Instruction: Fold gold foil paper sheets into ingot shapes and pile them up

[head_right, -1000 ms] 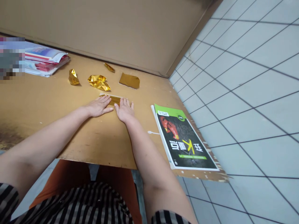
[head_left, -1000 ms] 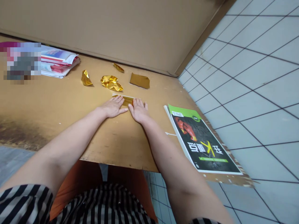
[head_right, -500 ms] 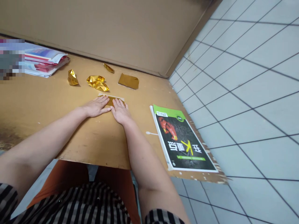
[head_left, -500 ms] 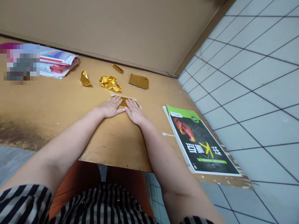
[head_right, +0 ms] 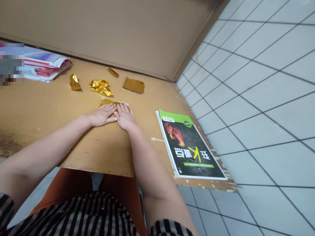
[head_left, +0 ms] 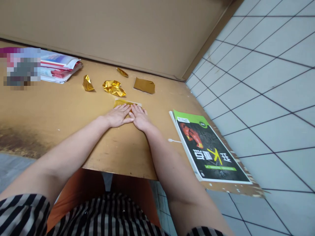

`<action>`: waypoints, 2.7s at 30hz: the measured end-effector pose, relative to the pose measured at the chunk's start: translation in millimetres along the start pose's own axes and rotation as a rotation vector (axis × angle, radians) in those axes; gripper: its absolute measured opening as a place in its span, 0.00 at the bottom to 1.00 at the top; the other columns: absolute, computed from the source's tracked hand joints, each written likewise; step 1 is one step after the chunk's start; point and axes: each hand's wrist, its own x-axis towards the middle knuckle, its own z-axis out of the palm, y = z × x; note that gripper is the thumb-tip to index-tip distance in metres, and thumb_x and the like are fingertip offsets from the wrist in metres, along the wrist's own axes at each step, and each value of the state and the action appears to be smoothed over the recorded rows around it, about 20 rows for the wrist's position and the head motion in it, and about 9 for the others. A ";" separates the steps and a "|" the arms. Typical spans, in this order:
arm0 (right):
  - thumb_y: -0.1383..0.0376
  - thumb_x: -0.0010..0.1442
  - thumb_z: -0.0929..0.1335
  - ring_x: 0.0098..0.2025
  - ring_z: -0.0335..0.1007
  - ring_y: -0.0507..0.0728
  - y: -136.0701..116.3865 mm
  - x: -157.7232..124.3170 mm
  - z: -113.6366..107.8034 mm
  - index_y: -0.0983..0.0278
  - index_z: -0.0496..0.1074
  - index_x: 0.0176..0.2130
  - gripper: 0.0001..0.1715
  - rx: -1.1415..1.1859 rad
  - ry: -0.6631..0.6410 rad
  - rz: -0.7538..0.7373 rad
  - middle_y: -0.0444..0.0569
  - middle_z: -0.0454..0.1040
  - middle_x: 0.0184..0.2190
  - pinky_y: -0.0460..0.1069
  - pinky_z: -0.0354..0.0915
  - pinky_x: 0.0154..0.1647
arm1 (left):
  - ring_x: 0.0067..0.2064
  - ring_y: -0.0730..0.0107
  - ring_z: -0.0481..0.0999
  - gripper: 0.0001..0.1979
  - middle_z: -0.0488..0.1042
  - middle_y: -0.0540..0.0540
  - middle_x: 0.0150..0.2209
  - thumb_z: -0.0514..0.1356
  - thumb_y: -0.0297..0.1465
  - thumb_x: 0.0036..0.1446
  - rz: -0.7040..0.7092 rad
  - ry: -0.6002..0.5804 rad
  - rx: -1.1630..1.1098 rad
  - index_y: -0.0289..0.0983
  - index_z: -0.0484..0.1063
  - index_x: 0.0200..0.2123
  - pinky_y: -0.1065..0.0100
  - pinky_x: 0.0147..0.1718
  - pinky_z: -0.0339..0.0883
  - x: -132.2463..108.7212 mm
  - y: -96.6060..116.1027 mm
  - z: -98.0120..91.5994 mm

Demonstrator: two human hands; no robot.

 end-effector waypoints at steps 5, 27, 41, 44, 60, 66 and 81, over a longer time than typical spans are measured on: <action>0.54 0.69 0.50 0.73 0.37 0.58 -1.6 -0.7 -1.3 0.63 0.50 0.70 0.35 -0.006 -0.010 0.018 0.49 0.46 0.72 0.60 0.39 0.71 | 0.72 0.56 0.41 0.40 0.41 0.41 0.72 0.36 0.53 0.65 0.001 -0.047 -0.003 0.32 0.43 0.70 0.57 0.68 0.39 1.1 -1.3 0.9; 0.54 0.69 0.50 0.73 0.39 0.60 -1.8 -2.0 0.5 0.65 0.52 0.69 0.35 0.000 0.074 -0.083 0.53 0.49 0.71 0.63 0.38 0.71 | 0.72 0.52 0.41 0.43 0.43 0.40 0.72 0.38 0.56 0.63 -0.057 -0.022 0.016 0.31 0.45 0.70 0.56 0.68 0.40 0.1 -14.9 2.5; 0.55 0.69 0.52 0.73 0.41 0.59 10.8 -4.8 -1.5 0.64 0.54 0.68 0.33 0.019 0.017 -0.073 0.53 0.50 0.71 0.61 0.41 0.71 | 0.71 0.55 0.49 0.40 0.52 0.36 0.70 0.38 0.53 0.65 -0.049 0.071 0.013 0.29 0.54 0.67 0.60 0.67 0.43 -1.7 -13.2 0.4; 0.55 0.69 0.53 0.73 0.41 0.59 10.8 -4.1 -1.3 0.63 0.54 0.68 0.33 0.014 0.016 -0.071 0.52 0.50 0.71 0.61 0.41 0.71 | 0.71 0.55 0.47 0.39 0.50 0.37 0.70 0.38 0.53 0.65 -0.016 0.107 0.012 0.31 0.53 0.68 0.58 0.67 0.42 -0.4 -8.7 1.0; 0.54 0.70 0.50 0.72 0.45 0.60 -8.7 -6.6 0.0 0.63 0.56 0.68 0.34 0.085 0.063 -0.133 0.52 0.55 0.69 0.64 0.39 0.71 | 0.72 0.55 0.44 0.38 0.46 0.39 0.71 0.43 0.50 0.65 -0.019 -0.011 -0.022 0.32 0.45 0.70 0.57 0.68 0.40 2.2 -5.5 3.7; 0.52 0.69 0.50 0.72 0.44 0.60 -7.6 -7.3 1.7 0.64 0.52 0.69 0.36 0.110 0.031 -0.111 0.52 0.52 0.70 0.63 0.42 0.70 | 0.71 0.56 0.47 0.37 0.49 0.40 0.71 0.44 0.51 0.65 0.008 0.046 -0.043 0.35 0.48 0.69 0.57 0.67 0.43 2.5 -7.9 7.4; 0.51 0.69 0.52 0.72 0.44 0.60 5.8 -5.9 0.4 0.60 0.59 0.66 0.33 0.065 0.035 -0.131 0.51 0.54 0.70 0.62 0.44 0.70 | 0.65 0.60 0.64 0.27 0.63 0.42 0.65 0.48 0.44 0.65 -0.057 0.118 -0.030 0.35 0.69 0.59 0.66 0.63 0.56 -8.3 -27.4 -10.9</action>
